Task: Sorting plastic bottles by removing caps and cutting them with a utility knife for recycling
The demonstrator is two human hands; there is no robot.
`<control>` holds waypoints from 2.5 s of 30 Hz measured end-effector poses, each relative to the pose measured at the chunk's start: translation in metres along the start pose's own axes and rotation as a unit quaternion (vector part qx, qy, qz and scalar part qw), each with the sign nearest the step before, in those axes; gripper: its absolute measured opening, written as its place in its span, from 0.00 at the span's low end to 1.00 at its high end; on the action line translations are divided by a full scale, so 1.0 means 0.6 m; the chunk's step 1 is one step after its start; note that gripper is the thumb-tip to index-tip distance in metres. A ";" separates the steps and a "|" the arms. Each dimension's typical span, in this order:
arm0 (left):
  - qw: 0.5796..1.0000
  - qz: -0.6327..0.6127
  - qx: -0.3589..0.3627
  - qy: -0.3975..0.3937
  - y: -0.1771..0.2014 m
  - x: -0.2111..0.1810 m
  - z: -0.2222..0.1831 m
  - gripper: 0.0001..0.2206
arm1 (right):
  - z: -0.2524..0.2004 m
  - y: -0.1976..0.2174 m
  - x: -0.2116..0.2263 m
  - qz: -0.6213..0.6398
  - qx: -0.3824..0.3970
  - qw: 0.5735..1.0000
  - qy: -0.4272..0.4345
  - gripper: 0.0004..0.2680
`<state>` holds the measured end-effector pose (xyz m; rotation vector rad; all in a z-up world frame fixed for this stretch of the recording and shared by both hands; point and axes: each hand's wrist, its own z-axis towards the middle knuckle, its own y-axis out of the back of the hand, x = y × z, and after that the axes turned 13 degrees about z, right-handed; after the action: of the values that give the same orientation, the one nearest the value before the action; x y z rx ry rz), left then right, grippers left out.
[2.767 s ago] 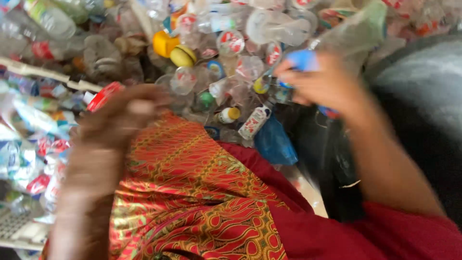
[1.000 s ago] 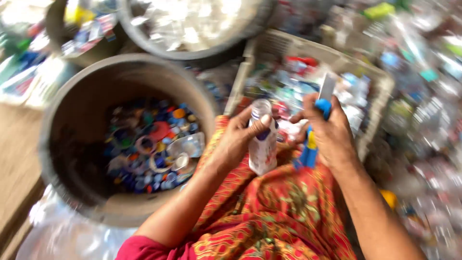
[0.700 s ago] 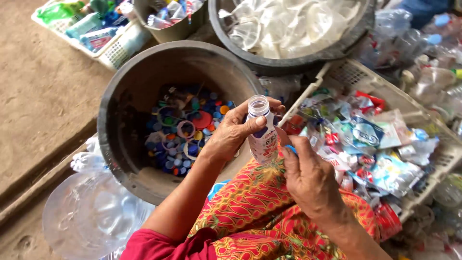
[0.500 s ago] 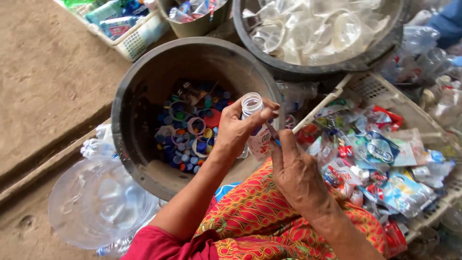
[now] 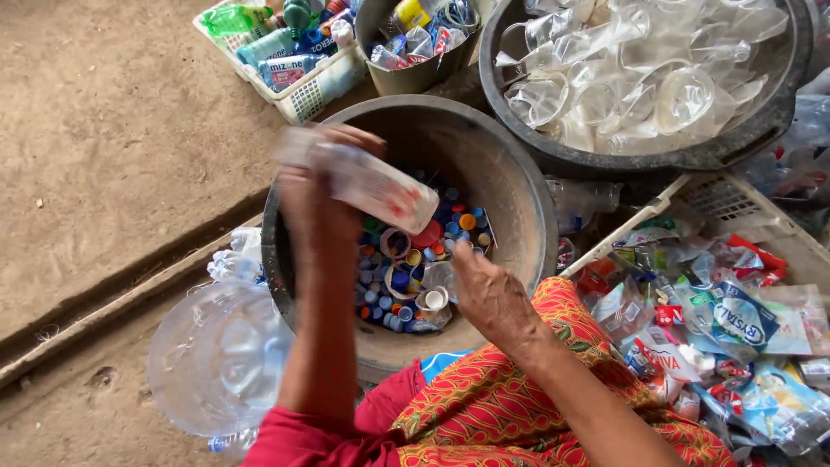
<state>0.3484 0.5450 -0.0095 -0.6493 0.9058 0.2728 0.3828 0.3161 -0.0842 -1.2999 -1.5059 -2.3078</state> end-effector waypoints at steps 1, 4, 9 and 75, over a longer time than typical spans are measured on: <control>1.000 0.000 0.000 -0.003 -0.001 -0.036 0.020 0.18 | -0.014 -0.009 -0.030 -0.001 -0.001 1.000 0.003 0.10; 0.996 0.045 -0.065 -0.030 0.007 -0.109 0.048 0.11 | -0.031 -0.014 -0.068 -0.454 0.148 0.862 0.172 0.04; 0.988 -0.102 0.024 0.110 -0.013 -0.032 0.001 0.11 | -0.017 0.111 0.125 -0.016 -0.149 0.989 0.009 0.06; 0.908 -0.151 0.167 0.352 -0.279 0.133 -0.186 0.12 | -0.196 0.119 -0.090 0.264 -0.479 0.804 -0.235 0.08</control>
<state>0.4053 0.3410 -0.0550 -0.5578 1.4809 -0.4240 0.3818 0.1685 -0.0888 -2.2326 0.2214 -2.4282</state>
